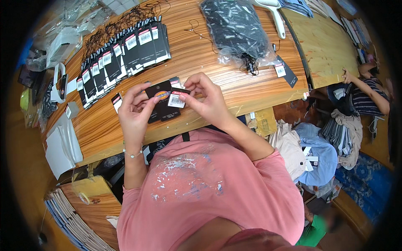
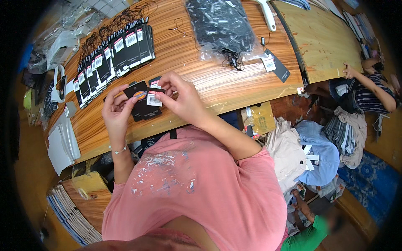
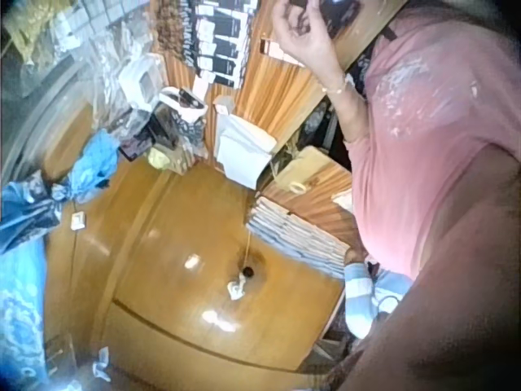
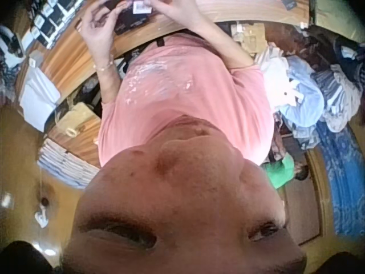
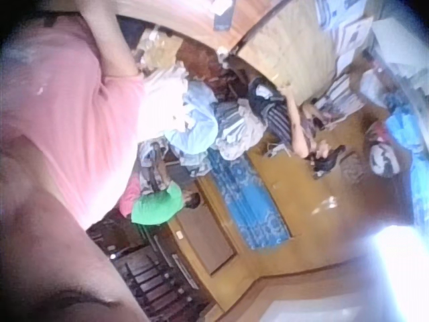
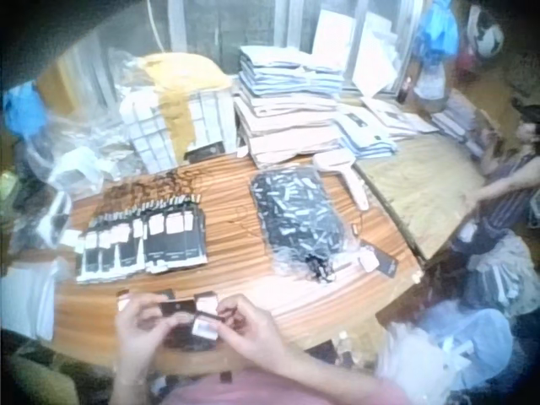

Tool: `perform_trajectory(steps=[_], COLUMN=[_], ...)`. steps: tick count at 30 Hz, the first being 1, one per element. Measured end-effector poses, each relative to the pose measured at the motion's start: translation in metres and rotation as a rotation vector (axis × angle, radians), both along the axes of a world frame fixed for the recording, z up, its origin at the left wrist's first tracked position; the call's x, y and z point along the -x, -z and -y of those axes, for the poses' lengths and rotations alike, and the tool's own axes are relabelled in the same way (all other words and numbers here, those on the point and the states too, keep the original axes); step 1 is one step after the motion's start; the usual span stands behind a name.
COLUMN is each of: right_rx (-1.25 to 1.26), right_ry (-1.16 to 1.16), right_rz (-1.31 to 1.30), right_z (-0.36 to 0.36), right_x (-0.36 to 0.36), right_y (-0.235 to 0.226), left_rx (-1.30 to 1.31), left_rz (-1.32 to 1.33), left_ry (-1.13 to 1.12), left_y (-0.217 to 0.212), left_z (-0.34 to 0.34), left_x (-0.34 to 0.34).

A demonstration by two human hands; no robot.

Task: The person repeatedly picks up small rectangular tags and black cords, threads the cords through the tags, and places the assembled units on the table. The process is repeated for multiple items in a consistent sequence.

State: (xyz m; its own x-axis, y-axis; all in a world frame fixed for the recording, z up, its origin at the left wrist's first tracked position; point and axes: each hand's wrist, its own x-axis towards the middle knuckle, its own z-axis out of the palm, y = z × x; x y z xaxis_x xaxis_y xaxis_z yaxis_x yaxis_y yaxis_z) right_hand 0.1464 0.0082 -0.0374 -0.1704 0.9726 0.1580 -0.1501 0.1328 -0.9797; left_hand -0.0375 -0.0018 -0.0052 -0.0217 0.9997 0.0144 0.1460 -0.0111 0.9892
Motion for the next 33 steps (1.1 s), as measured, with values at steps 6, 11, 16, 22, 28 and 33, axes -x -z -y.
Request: perform_trajectory(steps=[6,11,16,22,28,33], right_rx=[-0.281,-0.255,-0.169,-0.255,-0.207,-0.213], right_ry=[0.135,0.313,0.572,0.628,0.555,0.549], right_rz=[0.285,0.332,0.755,1.036,1.098,0.831], right_z=[-0.002,0.001,-0.005,-0.021,-0.025,-0.023], right_x=[-0.029,-0.056,-0.123,-0.144,-0.146,-0.151], right_y=[-0.009,-0.006,0.015,0.024,0.022,0.014], left_rx=[0.079,0.126,0.147,0.127,0.077,0.089], left_rz=[0.137,0.157,0.132,0.015,-0.015,0.039], left_ry=[0.213,0.24,0.234,0.27,0.241,0.251], left_y=[-0.004,0.001,0.003,-0.003,0.007,0.01], left_z=[-0.009,-0.016,-0.024,-0.04,-0.044,-0.043], left_x=[-0.03,-0.059,-0.069,-0.098,-0.099,-0.093])
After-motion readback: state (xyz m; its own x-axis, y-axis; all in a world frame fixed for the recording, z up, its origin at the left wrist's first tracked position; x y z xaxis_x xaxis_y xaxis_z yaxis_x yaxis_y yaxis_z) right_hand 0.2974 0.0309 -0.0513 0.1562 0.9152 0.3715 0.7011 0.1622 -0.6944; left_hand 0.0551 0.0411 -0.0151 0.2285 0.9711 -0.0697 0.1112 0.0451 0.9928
